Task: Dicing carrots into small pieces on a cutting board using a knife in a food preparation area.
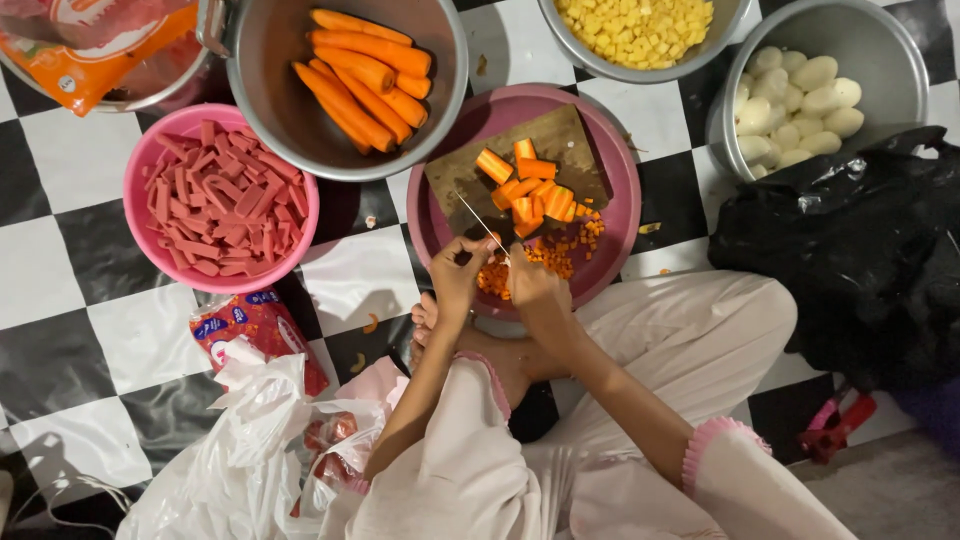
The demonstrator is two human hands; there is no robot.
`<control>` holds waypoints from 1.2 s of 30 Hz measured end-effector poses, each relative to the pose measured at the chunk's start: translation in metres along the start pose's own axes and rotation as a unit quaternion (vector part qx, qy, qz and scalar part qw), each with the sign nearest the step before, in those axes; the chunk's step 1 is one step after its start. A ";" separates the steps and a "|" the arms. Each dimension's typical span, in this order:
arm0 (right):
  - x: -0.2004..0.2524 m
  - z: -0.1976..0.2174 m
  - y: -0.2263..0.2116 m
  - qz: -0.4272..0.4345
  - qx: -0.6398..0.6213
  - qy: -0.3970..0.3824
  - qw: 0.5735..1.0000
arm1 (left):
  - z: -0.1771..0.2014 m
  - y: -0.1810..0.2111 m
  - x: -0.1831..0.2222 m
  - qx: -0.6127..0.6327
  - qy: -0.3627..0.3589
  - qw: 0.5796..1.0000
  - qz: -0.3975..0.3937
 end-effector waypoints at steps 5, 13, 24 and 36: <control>-0.006 -0.035 0.015 -0.103 -0.069 -0.173 0.977 | -0.002 0.011 0.005 0.015 0.003 1.000 -0.010; 0.011 -0.090 0.046 0.015 -0.182 -0.049 0.982 | 0.002 0.000 0.004 0.081 0.014 0.997 -0.016; 0.017 -0.004 -0.003 0.011 0.012 0.013 1.000 | 0.004 -0.017 0.002 0.102 0.003 0.995 0.014; -0.015 0.037 -0.019 -0.125 -0.084 -0.307 0.940 | 0.002 -0.010 -0.001 0.082 0.003 0.996 0.018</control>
Point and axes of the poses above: each hand's wrist, its own x-axis away from the middle knuckle, its own z-axis out of the back of the hand, y = z × x, the point moved 5 cm from there along -x, towards the middle knuckle
